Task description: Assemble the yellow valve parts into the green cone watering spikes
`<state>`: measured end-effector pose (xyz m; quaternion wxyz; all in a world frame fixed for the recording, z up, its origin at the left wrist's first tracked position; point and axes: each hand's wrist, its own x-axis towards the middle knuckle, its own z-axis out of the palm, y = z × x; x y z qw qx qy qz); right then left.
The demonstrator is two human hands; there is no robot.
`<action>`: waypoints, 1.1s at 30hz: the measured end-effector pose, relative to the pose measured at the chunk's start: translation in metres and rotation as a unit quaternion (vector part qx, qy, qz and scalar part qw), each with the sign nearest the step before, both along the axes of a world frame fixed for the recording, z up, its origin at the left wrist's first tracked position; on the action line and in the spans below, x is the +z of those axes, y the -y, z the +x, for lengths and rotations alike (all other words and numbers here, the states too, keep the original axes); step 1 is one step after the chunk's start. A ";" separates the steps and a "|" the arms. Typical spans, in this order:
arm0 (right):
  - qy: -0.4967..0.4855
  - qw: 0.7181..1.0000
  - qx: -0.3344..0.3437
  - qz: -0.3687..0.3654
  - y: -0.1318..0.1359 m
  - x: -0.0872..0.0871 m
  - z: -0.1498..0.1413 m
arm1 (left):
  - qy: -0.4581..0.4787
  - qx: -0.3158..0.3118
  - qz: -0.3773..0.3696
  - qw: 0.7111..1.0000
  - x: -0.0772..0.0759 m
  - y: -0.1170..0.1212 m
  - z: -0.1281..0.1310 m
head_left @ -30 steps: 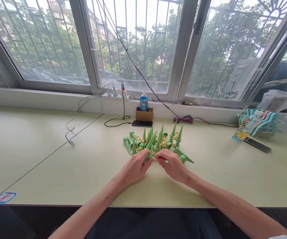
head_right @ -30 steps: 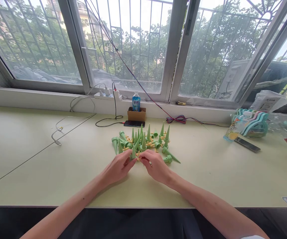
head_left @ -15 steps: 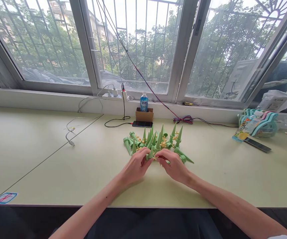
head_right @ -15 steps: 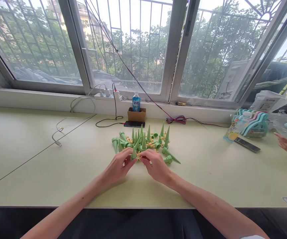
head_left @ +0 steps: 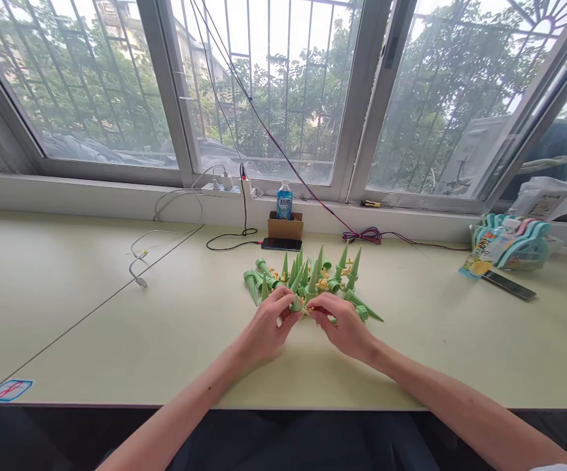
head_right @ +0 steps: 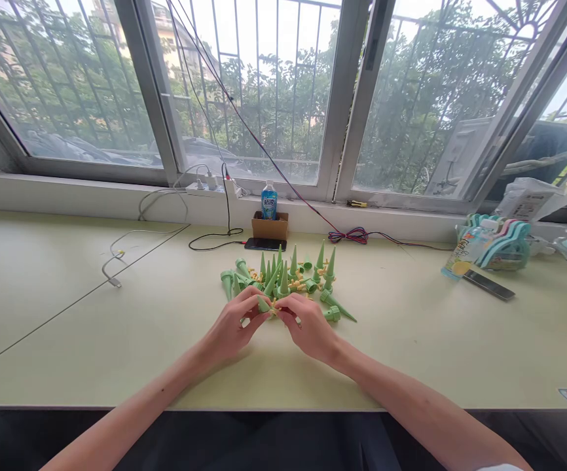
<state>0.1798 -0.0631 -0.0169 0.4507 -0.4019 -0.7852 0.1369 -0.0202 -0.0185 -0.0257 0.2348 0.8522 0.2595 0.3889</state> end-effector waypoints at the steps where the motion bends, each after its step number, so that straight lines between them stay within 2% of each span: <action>1: 0.000 1.000 0.000 0.001 0.000 0.000 0.000 | 0.002 0.000 0.001 1.000 0.000 0.000 0.000; 15: 0.004 1.000 -0.005 0.007 0.000 0.000 0.000 | 0.017 0.021 -0.004 1.000 0.006 0.004 0.002; 33: 0.016 1.000 -0.011 0.006 -0.002 -0.002 0.000 | 0.013 0.042 0.005 0.999 0.003 0.004 0.003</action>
